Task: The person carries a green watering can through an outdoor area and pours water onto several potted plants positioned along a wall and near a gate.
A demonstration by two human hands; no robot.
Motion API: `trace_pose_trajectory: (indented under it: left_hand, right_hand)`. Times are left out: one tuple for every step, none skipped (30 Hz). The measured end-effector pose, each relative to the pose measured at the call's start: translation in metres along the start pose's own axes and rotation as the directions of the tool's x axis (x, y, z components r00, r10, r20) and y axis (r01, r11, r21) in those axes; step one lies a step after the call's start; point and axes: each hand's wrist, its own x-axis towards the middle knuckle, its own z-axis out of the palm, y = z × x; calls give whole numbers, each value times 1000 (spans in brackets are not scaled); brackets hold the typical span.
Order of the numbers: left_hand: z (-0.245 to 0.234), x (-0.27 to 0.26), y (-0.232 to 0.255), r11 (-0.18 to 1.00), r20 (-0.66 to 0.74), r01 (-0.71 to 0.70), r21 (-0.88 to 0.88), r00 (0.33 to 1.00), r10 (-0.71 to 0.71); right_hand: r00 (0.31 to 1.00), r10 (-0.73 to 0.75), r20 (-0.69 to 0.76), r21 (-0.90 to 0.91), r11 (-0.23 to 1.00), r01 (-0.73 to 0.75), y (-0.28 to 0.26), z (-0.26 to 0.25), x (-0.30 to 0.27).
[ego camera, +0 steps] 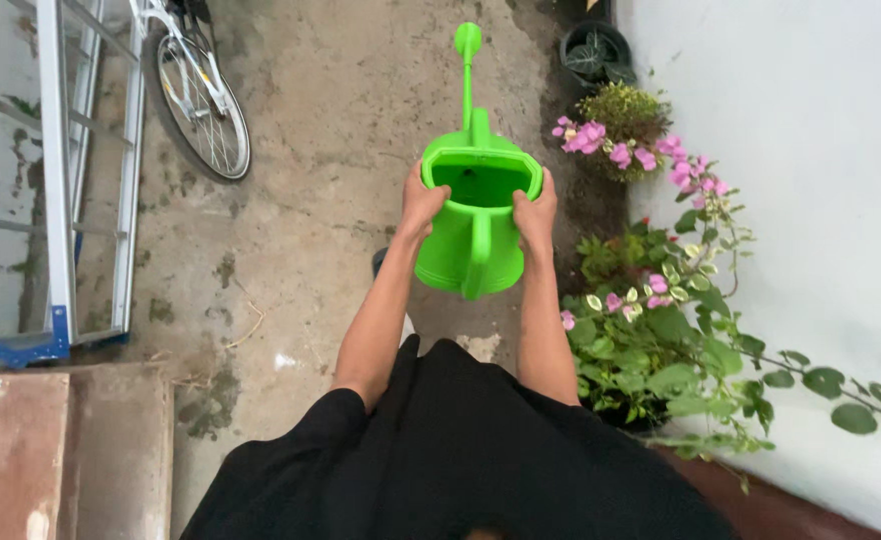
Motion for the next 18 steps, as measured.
trace_pose_trajectory:
  left_hand:
    - [-4, 23, 5, 998, -16, 32, 45, 999, -31]
    - [-9, 47, 9, 994, -34, 64, 89, 998, -61]
    - [-14, 71, 10, 993, -35, 73, 96, 997, -70]
    - [-17, 104, 12, 999, 22, 31, 43, 999, -32]
    - [-18, 141, 15, 1000, 80, -14, -11, 997, 15]
    - [-23, 163, 12, 1000, 84, -12, -1, 996, 12]
    - [-25, 192, 15, 998, 45, -54, 22, 998, 53]
    - [-25, 226, 21, 995, 6, -95, 45, 996, 94]
    - [-29, 252, 22, 994, 8, -94, 48, 996, 94]
    - [-33, 277, 26, 998, 10, -62, 24, 998, 62]
    - [-30, 296, 30, 1000, 15, -24, -6, 1000, 24]
    - [-29, 311, 36, 1000, 19, -18, -8, 1000, 18]
    - [-28, 326, 43, 1000, 13, 15, -18, 1000, -14]
    - [-25, 340, 50, 998, 8, 47, -29, 999, -47]
    - [-17, 358, 59, 999, 7, 41, -34, 999, -41]
    - [-9, 376, 66, 1000, -15, 3, 20, 1000, -3]
    - [-4, 389, 66, 997, -40, -18, 75, 999, 21]
    - [0, 406, 66, 998, -45, -7, 70, 999, 10]
  right_hand:
    - [1000, -1, 0, 7, 1000, 1, 1, 18, 20]
    - [1000, -21, -5, 2, 1000, 21, 0, 37, 42]
    - [1000, -30, -10, -9, 1000, 29, 0, 53, 53]
    - [1000, -18, -11, -8, 1000, 18, -1, 69, 68]
    - [1000, -14, 18, 0, 1000, 14, -7, 85, 95]
    - [999, -10, 46, 7, 1000, 10, -12, 101, 118]
    - [999, -32, 36, 20, 999, 31, -20, 120, 146]
    - [996, -62, 59, 54, 997, 58, -27, 137, 170]
    - [994, -68, 90, 79, 995, 61, -25, 151, 184]
    - [994, -66, 88, 81, 995, 59, -23, 167, 202]
    - [996, -46, 76, 101, 994, 39, -21, 178, 219]
    - [998, -26, 63, 120, 993, 19, -18, 187, 236]
    - [998, -24, 60, 115, 993, 17, -15, 192, 252]
    - [999, -1, 45, 78, 997, -2, -11, 197, 264]
    - [999, 12, 32, 45, 999, -13, -11, 203, 284]
    - [999, 5, 34, 43, 999, -6, -11, 211, 307]
    - [999, 15, 34, 86, 996, -18, -7, 217, 322]
    - [999, 26, 35, 128, 991, -30, -3, 222, 337]
